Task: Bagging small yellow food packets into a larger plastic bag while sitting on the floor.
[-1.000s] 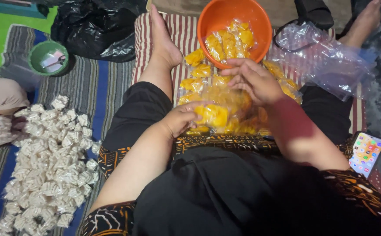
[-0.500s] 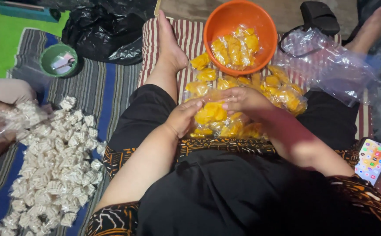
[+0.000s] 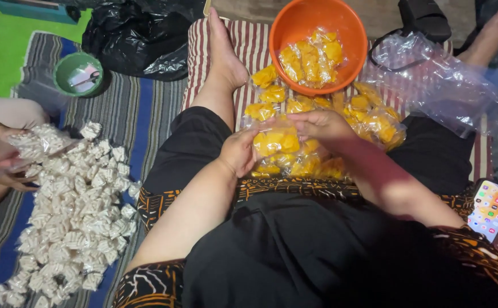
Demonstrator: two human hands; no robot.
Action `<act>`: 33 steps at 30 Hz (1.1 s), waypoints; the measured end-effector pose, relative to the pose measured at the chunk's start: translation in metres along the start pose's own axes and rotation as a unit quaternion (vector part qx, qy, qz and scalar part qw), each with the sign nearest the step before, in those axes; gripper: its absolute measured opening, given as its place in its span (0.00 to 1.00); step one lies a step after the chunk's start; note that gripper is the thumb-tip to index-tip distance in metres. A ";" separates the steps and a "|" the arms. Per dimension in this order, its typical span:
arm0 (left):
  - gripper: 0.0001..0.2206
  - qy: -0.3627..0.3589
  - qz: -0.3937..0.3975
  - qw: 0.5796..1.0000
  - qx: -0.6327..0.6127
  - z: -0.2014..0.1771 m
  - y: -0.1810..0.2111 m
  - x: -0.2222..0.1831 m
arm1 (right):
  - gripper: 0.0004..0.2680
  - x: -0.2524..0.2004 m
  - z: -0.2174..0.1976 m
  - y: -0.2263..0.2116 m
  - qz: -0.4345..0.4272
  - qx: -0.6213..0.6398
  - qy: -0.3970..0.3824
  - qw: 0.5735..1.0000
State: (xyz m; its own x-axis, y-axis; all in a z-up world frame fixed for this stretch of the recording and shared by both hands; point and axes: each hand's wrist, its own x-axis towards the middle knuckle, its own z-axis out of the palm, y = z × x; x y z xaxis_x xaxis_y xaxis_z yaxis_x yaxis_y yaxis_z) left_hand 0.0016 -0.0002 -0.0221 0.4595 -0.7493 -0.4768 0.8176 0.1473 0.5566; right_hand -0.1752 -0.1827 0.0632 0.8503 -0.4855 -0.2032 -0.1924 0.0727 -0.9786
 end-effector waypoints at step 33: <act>0.41 -0.238 -0.038 0.969 0.052 0.025 0.032 -0.022 | 0.11 -0.012 -0.008 -0.002 -0.053 -0.040 -0.050 0.997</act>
State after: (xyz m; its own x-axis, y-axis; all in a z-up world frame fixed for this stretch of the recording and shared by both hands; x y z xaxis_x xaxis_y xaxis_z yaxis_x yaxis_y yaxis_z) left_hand 0.0088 0.0048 0.0239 0.1667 -0.9721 -0.1650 0.7917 0.0322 0.6100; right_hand -0.1886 -0.1842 0.0677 0.9115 -0.3976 -0.1058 -0.1352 -0.0465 -0.9897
